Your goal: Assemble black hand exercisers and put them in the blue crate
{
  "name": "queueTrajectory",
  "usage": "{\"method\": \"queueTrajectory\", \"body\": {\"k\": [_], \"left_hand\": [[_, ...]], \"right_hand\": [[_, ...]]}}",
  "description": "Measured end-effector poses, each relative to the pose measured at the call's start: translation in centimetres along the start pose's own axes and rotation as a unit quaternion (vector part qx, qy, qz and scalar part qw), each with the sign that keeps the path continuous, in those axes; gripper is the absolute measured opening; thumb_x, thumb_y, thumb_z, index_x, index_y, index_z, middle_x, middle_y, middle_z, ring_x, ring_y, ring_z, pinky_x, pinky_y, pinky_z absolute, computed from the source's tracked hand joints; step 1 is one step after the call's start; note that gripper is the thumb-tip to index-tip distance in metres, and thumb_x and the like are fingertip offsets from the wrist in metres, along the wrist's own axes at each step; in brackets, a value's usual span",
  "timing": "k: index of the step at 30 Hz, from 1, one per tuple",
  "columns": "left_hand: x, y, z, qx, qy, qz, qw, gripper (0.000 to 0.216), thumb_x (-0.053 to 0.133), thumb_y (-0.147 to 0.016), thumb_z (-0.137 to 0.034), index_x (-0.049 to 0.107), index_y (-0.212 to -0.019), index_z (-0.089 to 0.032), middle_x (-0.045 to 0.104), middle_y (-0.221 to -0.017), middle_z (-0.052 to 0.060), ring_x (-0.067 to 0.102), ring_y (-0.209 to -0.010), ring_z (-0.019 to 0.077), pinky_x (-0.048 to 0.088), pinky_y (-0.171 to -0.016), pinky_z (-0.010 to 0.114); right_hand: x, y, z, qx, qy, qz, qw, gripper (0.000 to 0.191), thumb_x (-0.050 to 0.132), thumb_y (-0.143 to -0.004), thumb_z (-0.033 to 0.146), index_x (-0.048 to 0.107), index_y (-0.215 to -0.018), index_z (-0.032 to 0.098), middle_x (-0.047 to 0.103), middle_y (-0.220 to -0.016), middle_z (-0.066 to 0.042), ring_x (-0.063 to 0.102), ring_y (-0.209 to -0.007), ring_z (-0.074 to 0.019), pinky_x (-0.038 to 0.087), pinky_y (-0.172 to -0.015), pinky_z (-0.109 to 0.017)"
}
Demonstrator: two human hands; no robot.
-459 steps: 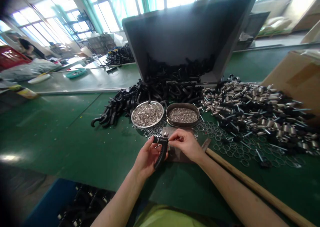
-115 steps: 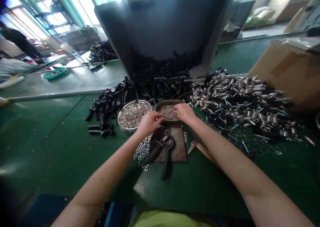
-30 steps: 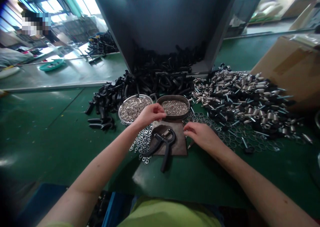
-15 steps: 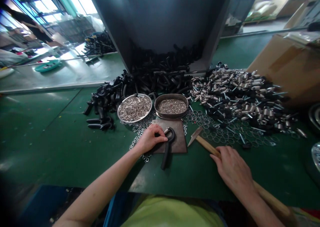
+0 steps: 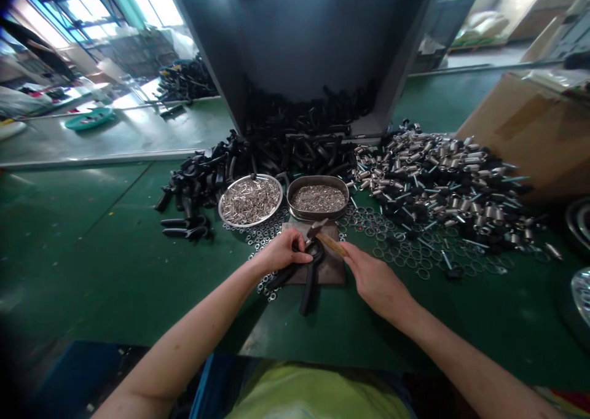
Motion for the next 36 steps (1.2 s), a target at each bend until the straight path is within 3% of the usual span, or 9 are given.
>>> {"method": "queueTrajectory", "body": {"k": [2, 6, 11, 14, 18, 22, 27, 32, 36], "left_hand": [[0.1, -0.2, 0.1, -0.003, 0.003, 0.009, 1.000, 0.026, 0.077, -0.059, -0.030, 0.055, -0.066, -0.018, 0.052, -0.067, -0.005, 0.046, -0.060, 0.0099, 0.032, -0.054, 0.023], [0.3, -0.5, 0.0, 0.009, -0.006, 0.023, 1.000, 0.027, 0.076, -0.060, -0.030, 0.054, -0.064, -0.017, 0.050, -0.065, -0.005, 0.044, -0.058, 0.0095, 0.031, -0.055, 0.023], [0.1, -0.2, -0.5, 0.025, -0.039, 0.007, 0.999, 0.025, 0.076, -0.062, -0.027, 0.054, -0.066, -0.018, 0.052, -0.070, -0.004, 0.048, -0.064, 0.0115, 0.035, -0.059, 0.024], [-0.5, 1.5, -1.5, 0.057, -0.103, -0.072, 0.990, 0.027, 0.078, -0.063, -0.029, 0.056, -0.074, -0.018, 0.056, -0.085, 0.000, 0.052, -0.082, 0.0169, 0.040, -0.072, 0.028], [-1.3, 5.6, -1.9, 0.063, -0.190, -0.236, 0.951, 0.040, 0.080, -0.062, -0.034, 0.055, -0.089, -0.019, 0.053, -0.110, 0.008, 0.048, -0.103, 0.0245, 0.039, -0.087, 0.038], [-0.3, 7.8, -0.8, 0.022, -0.203, -0.239, 0.949, 0.022, 0.069, -0.075, -0.030, 0.052, -0.084, -0.020, 0.056, -0.089, 0.004, 0.052, -0.088, 0.0210, 0.042, -0.080, 0.034], [0.3, 7.7, -0.2, -0.011, -0.201, -0.210, 0.957, 0.012, 0.062, -0.078, -0.025, 0.051, -0.079, -0.020, 0.057, -0.082, 0.003, 0.053, -0.080, 0.0189, 0.042, -0.073, 0.031], [0.3, 7.4, -0.1, -0.025, -0.230, -0.197, 0.953, 0.014, 0.061, -0.077, -0.029, 0.051, -0.082, -0.021, 0.058, -0.085, 0.004, 0.054, -0.082, 0.0204, 0.041, -0.073, 0.032], [0.6, 6.9, -0.4, -0.013, -0.258, -0.169, 0.951, 0.013, 0.057, -0.080, -0.032, 0.053, -0.086, -0.021, 0.060, -0.087, 0.006, 0.056, -0.083, 0.0216, 0.041, -0.072, 0.032]], "right_hand": [[-0.4, 0.0, 0.1, 0.005, 0.006, 0.003, 1.000, 0.034, 0.036, -0.092, 0.030, 0.055, -0.119, 0.023, 0.069, -0.107, -0.007, 0.068, -0.089, -0.0221, 0.054, -0.077, -0.035], [-2.1, 1.1, 0.5, -0.005, -0.023, -0.106, 0.994, 0.040, 0.034, -0.094, 0.029, 0.042, -0.132, 0.024, 0.067, -0.110, -0.008, 0.069, -0.080, -0.0189, 0.054, -0.072, -0.031], [2.0, 0.6, -1.6, 0.031, 0.040, 0.043, 0.998, 0.036, 0.032, -0.093, 0.031, 0.052, -0.122, 0.021, 0.071, -0.098, -0.008, 0.069, -0.078, -0.0230, 0.052, -0.063, -0.031], [1.4, 0.6, -1.8, 0.076, 0.017, 0.067, 0.995, 0.036, 0.032, -0.094, 0.033, 0.053, -0.121, 0.020, 0.071, -0.082, -0.005, 0.068, -0.069, -0.0207, 0.050, -0.058, -0.029], [-2.0, 2.7, 0.8, 0.039, -0.068, -0.022, 0.997, 0.036, 0.034, -0.094, 0.031, 0.048, -0.127, 0.023, 0.063, -0.067, 0.000, 0.060, -0.054, -0.0141, 0.048, -0.052, -0.024], [-3.1, 4.7, 2.6, -0.084, -0.097, -0.147, 0.981, 0.038, 0.035, -0.093, 0.027, 0.043, -0.130, 0.023, 0.065, -0.073, -0.002, 0.060, -0.053, -0.0140, 0.049, -0.049, -0.024], [1.1, 3.0, 1.5, -0.019, 0.024, 0.056, 0.998, 0.036, 0.033, -0.094, 0.028, 0.051, -0.125, 0.023, 0.072, -0.099, -0.007, 0.070, -0.079, -0.0212, 0.056, -0.065, -0.031], [0.0, 3.3, 2.5, -0.048, 0.025, -0.011, 0.998, 0.040, 0.031, -0.095, 0.027, 0.043, -0.133, 0.021, 0.068, -0.112, -0.008, 0.069, -0.089, -0.0217, 0.057, -0.069, -0.032], [2.2, 3.9, 0.6, -0.042, 0.098, 0.056, 0.993, 0.038, 0.032, -0.095, 0.026, 0.049, -0.129, 0.024, 0.069, -0.110, -0.005, 0.070, -0.084, -0.0216, 0.058, -0.067, -0.035]]}}
Point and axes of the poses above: each hand's wrist, its own y-axis away from the middle knuckle, its own x-axis out of the palm, z = x × y, the point moved 7 cm from there along -y, towards the middle knuckle
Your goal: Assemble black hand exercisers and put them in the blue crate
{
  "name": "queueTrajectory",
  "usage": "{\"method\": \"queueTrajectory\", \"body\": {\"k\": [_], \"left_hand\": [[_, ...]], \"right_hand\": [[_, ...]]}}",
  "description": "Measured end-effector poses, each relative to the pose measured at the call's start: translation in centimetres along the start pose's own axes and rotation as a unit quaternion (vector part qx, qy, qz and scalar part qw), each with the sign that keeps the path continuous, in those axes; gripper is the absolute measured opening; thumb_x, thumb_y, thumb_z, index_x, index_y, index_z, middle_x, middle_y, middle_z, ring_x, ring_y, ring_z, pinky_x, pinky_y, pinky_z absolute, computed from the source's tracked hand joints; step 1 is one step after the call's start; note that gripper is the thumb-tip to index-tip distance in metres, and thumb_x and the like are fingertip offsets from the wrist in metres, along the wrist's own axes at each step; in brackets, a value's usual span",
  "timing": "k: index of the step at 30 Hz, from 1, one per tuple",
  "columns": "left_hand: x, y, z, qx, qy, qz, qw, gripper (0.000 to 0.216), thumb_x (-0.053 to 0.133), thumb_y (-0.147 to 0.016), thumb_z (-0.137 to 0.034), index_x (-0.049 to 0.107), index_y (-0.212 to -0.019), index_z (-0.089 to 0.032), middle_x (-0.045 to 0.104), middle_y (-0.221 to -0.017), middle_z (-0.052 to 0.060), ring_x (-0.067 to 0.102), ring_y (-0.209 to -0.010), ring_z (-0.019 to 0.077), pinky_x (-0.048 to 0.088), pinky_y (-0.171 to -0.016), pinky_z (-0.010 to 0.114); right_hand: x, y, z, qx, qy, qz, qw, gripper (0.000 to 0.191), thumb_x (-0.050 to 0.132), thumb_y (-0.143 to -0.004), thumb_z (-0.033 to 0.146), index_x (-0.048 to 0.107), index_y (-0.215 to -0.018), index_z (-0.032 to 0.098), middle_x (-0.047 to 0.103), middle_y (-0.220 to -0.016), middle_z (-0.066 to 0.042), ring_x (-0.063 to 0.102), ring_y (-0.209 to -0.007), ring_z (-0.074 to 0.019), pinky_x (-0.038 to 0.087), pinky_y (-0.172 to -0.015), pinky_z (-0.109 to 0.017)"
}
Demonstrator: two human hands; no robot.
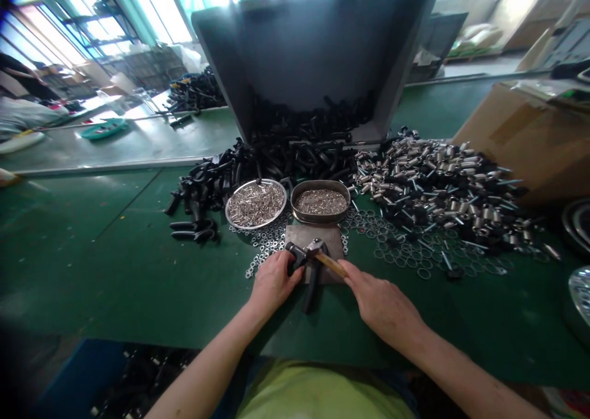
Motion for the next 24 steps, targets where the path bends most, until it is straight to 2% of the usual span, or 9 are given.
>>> {"method": "queueTrajectory", "body": {"k": [3, 6, 9, 13, 15, 16, 19, 22, 24], "left_hand": [[-1.2, -0.4, 0.3, 0.016, 0.011, -0.004, 1.000, 0.010, 0.055, -0.081, -0.030, 0.053, -0.083, -0.021, 0.061, -0.087, 0.006, 0.056, -0.085, 0.0218, 0.042, -0.073, 0.032], [-4.4, 0.1, 3.0, -0.012, 0.022, -0.055, 0.998, 0.012, 0.052, -0.083, -0.032, 0.053, -0.082, -0.021, 0.061, -0.087, 0.005, 0.056, -0.085, 0.0209, 0.042, -0.073, 0.031], [-8.4, 2.4, 8.9, -0.100, 0.003, -0.102, 0.990, 0.022, 0.048, -0.083, -0.042, 0.055, -0.083, -0.021, 0.061, -0.086, 0.005, 0.056, -0.082, 0.0218, 0.043, -0.071, 0.031], [-12.4, 6.9, 17.8, -0.233, -0.074, -0.112, 0.963, 0.033, 0.047, -0.077, -0.052, 0.059, -0.081, -0.021, 0.062, -0.084, 0.006, 0.058, -0.080, 0.0259, 0.044, -0.066, 0.034], [-13.4, 8.1, 20.3, -0.275, -0.119, -0.103, 0.948, 0.037, 0.046, -0.075, -0.054, 0.061, -0.081, -0.021, 0.063, -0.086, 0.008, 0.058, -0.083, 0.0291, 0.044, -0.067, 0.037], [-13.8, 8.1, 20.6, -0.281, -0.136, -0.106, 0.944, 0.039, 0.046, -0.076, -0.055, 0.063, -0.083, -0.021, 0.063, -0.088, 0.009, 0.058, -0.086, 0.0303, 0.045, -0.069, 0.038], [-14.0, 4.6, 17.6, -0.222, -0.130, -0.142, 0.956, 0.039, 0.044, -0.081, -0.052, 0.064, -0.090, -0.021, 0.065, -0.095, 0.010, 0.057, -0.094, 0.0292, 0.044, -0.078, 0.038], [-12.6, -3.2, 10.7, -0.063, -0.068, -0.140, 0.986, 0.032, 0.042, -0.086, -0.044, 0.064, -0.091, -0.022, 0.067, -0.095, 0.007, 0.057, -0.095, 0.0236, 0.043, -0.086, 0.034], [-11.4, -9.0, 6.3, 0.016, -0.069, -0.132, 0.989, 0.030, 0.041, -0.088, -0.039, 0.065, -0.093, -0.024, 0.067, -0.098, 0.006, 0.056, -0.098, 0.0225, 0.041, -0.090, 0.033]], "right_hand": [[0.1, 0.8, -2.0, 0.007, 0.052, -0.034, 0.998, 0.039, 0.033, -0.096, 0.030, 0.049, -0.131, 0.024, 0.066, -0.118, -0.004, 0.069, -0.088, -0.0204, 0.057, -0.069, -0.034], [-0.5, 2.7, -4.1, -0.001, 0.151, -0.085, 0.985, 0.041, 0.035, -0.095, 0.035, 0.050, -0.131, 0.023, 0.070, -0.105, -0.006, 0.069, -0.080, -0.0196, 0.054, -0.059, -0.030], [-0.7, 4.7, -6.3, -0.002, 0.261, -0.114, 0.959, 0.040, 0.038, -0.094, 0.037, 0.056, -0.127, 0.021, 0.069, -0.086, -0.006, 0.065, -0.072, -0.0199, 0.048, -0.054, -0.030], [-0.8, 5.7, -8.2, -0.002, 0.310, -0.130, 0.942, 0.041, 0.039, -0.093, 0.039, 0.062, -0.118, 0.017, 0.066, -0.080, -0.008, 0.060, -0.071, -0.0208, 0.045, -0.058, -0.032], [-0.8, 5.2, -8.5, -0.010, 0.299, -0.125, 0.946, 0.042, 0.039, -0.092, 0.042, 0.066, -0.111, 0.017, 0.064, -0.077, -0.009, 0.059, -0.071, -0.0210, 0.044, -0.058, -0.033], [-0.9, 4.8, -8.4, -0.017, 0.290, -0.122, 0.949, 0.041, 0.039, -0.092, 0.043, 0.067, -0.106, 0.017, 0.064, -0.078, -0.009, 0.058, -0.072, -0.0212, 0.044, -0.059, -0.033], [-1.3, 3.0, -7.7, -0.042, 0.251, -0.126, 0.959, 0.041, 0.035, -0.093, 0.042, 0.069, -0.096, 0.019, 0.066, -0.083, -0.008, 0.059, -0.077, -0.0222, 0.045, -0.064, -0.035], [-2.1, 1.0, -6.8, -0.051, 0.188, -0.144, 0.970, 0.039, 0.033, -0.095, 0.038, 0.068, -0.095, 0.021, 0.067, -0.083, -0.007, 0.060, -0.077, -0.0204, 0.047, -0.066, -0.033], [-2.6, -0.3, -6.4, -0.048, 0.143, -0.147, 0.978, 0.035, 0.035, -0.094, 0.036, 0.068, -0.094, 0.022, 0.067, -0.083, -0.006, 0.061, -0.076, -0.0186, 0.048, -0.065, -0.031]]}}
Point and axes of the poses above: each hand's wrist, its own y-axis away from the middle knuckle, its own x-axis out of the palm, z = x × y, the point moved 7 cm from there along -y, towards the middle knuckle
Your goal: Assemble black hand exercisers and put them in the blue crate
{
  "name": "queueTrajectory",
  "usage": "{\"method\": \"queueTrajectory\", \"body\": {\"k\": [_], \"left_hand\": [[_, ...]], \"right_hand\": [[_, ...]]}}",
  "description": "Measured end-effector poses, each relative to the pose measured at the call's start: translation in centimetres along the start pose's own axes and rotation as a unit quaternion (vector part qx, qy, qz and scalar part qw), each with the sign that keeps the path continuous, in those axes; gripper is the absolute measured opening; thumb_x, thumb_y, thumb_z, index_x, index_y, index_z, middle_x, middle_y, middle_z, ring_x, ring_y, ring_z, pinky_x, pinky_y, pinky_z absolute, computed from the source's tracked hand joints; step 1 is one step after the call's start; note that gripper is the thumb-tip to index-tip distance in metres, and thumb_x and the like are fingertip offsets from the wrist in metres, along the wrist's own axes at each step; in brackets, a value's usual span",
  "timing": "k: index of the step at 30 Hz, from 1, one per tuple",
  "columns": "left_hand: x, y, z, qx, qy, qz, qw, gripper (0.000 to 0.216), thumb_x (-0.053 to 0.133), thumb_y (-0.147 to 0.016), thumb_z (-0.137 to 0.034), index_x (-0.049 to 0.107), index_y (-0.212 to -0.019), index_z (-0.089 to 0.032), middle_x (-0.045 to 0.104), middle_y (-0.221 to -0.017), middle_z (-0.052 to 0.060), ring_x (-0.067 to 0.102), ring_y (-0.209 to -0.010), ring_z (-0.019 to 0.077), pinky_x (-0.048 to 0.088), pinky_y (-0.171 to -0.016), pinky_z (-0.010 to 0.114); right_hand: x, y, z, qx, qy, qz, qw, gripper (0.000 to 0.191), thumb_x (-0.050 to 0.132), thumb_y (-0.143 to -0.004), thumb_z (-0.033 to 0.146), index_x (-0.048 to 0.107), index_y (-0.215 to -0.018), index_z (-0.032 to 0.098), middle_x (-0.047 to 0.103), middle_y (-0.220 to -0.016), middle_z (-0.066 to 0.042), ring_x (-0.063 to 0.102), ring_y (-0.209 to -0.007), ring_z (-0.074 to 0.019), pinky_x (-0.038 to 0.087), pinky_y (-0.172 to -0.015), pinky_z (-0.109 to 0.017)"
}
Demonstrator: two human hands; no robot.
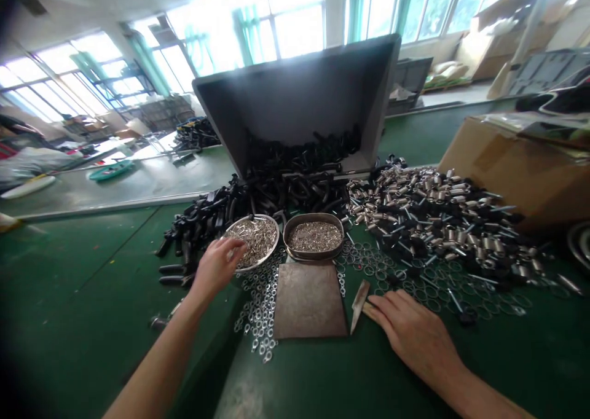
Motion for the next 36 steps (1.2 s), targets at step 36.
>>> {"method": "queueTrajectory", "body": {"k": [36], "left_hand": [[2.6, 11.2, 5.3, -0.304, 0.431, 0.033, 0.849, 0.019, 0.069, -0.062, -0.019, 0.063, -0.080, -0.016, 0.053, -0.060, -0.004, 0.046, -0.052, 0.0086, 0.036, -0.052, 0.021]], "right_hand": [[2.9, -11.5, -16.2, 0.399, -0.333, -0.115, 0.847, 0.066, 0.069, -0.069, 0.044, 0.059, -0.116, -0.002, 0.065, -0.103, -0.025, 0.058, -0.068, -0.0144, 0.040, -0.055, -0.034]]}}
Point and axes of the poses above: each hand's wrist, its own y-axis away from the middle knuckle, its own x-axis out of the palm, z = x × y, the point moved 7 cm from there along -y, towards the middle knuckle
